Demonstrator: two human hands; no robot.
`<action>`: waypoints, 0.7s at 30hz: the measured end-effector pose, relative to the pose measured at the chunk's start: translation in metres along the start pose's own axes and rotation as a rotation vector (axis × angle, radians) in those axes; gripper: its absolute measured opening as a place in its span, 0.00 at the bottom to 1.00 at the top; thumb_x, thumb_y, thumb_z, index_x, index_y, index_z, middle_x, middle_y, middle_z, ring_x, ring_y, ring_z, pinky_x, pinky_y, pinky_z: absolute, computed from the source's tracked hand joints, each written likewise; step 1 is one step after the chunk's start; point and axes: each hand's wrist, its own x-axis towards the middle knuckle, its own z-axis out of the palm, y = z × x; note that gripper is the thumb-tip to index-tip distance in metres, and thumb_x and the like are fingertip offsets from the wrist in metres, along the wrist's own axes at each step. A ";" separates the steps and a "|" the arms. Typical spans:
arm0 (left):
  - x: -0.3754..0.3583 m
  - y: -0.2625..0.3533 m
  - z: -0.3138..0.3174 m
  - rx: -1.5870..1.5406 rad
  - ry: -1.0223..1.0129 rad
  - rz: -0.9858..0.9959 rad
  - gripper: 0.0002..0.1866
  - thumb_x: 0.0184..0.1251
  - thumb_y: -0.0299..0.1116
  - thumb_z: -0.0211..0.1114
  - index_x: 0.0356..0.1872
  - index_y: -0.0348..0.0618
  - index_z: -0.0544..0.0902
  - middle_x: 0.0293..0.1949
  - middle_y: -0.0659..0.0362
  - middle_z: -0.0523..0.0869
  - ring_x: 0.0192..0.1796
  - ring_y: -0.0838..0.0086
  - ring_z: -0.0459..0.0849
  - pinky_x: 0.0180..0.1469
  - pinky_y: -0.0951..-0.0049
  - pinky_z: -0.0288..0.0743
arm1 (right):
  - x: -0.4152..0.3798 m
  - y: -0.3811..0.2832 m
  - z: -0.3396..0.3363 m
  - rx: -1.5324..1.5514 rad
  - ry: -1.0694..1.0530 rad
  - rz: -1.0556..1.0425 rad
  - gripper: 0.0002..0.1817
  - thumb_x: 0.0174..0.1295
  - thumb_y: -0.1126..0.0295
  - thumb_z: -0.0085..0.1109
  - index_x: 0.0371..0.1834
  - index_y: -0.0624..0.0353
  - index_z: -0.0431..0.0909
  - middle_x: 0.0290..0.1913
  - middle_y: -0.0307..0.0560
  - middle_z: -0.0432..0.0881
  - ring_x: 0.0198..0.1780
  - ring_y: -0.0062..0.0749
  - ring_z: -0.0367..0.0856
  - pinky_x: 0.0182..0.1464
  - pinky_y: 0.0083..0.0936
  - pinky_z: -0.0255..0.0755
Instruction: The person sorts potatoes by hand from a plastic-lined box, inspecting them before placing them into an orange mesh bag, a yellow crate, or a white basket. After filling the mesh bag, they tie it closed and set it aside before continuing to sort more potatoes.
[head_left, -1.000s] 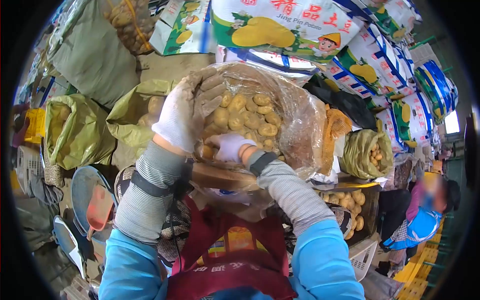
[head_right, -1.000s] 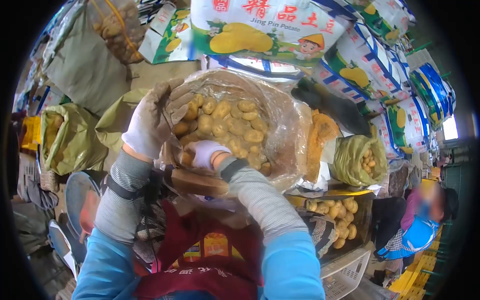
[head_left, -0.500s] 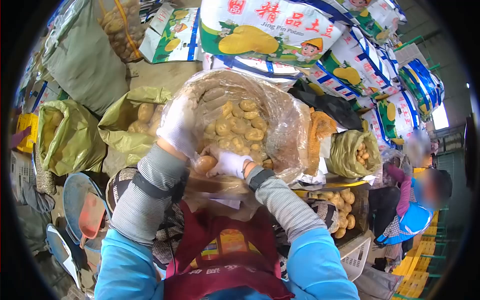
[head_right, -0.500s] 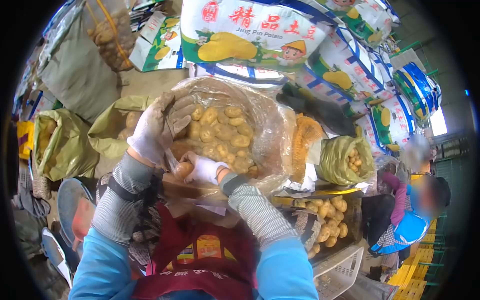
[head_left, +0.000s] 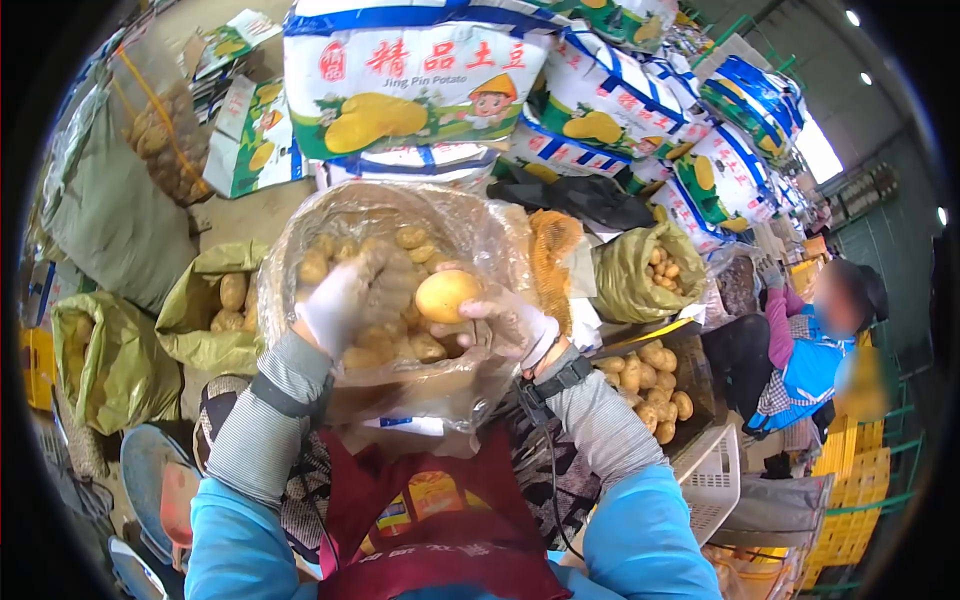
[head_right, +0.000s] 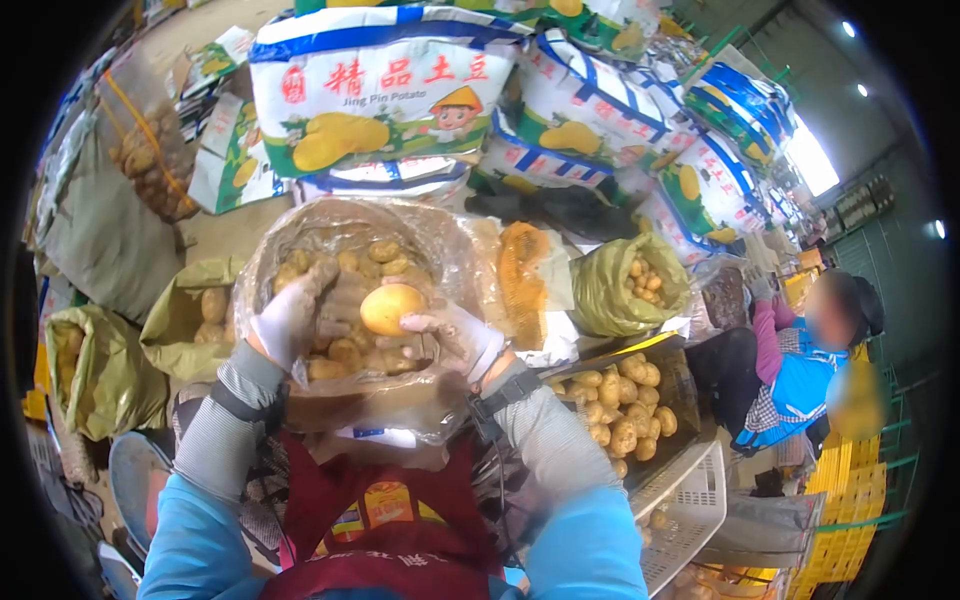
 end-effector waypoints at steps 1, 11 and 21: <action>0.005 -0.004 0.007 0.042 -0.087 -0.023 0.24 0.80 0.49 0.49 0.62 0.42 0.76 0.49 0.55 0.86 0.43 0.68 0.87 0.42 0.68 0.80 | -0.009 -0.004 0.009 -0.106 0.150 -0.103 0.36 0.62 0.74 0.64 0.74 0.51 0.62 0.62 0.51 0.78 0.55 0.44 0.85 0.42 0.22 0.81; 0.017 -0.014 0.026 0.119 -0.167 0.115 0.18 0.81 0.37 0.49 0.62 0.37 0.73 0.49 0.56 0.85 0.47 0.74 0.85 0.46 0.76 0.79 | 0.003 0.001 -0.023 0.437 -0.009 -0.185 0.28 0.69 0.60 0.60 0.70 0.54 0.68 0.60 0.54 0.79 0.53 0.50 0.84 0.36 0.25 0.82; 0.091 -0.105 -0.079 1.077 -0.231 0.008 0.14 0.73 0.32 0.58 0.56 0.42 0.78 0.38 0.62 0.81 0.35 0.81 0.75 0.35 0.78 0.70 | -0.231 -0.052 -0.012 0.431 0.645 -1.000 0.23 0.67 0.53 0.63 0.63 0.42 0.72 0.53 0.41 0.84 0.42 0.38 0.88 0.31 0.19 0.79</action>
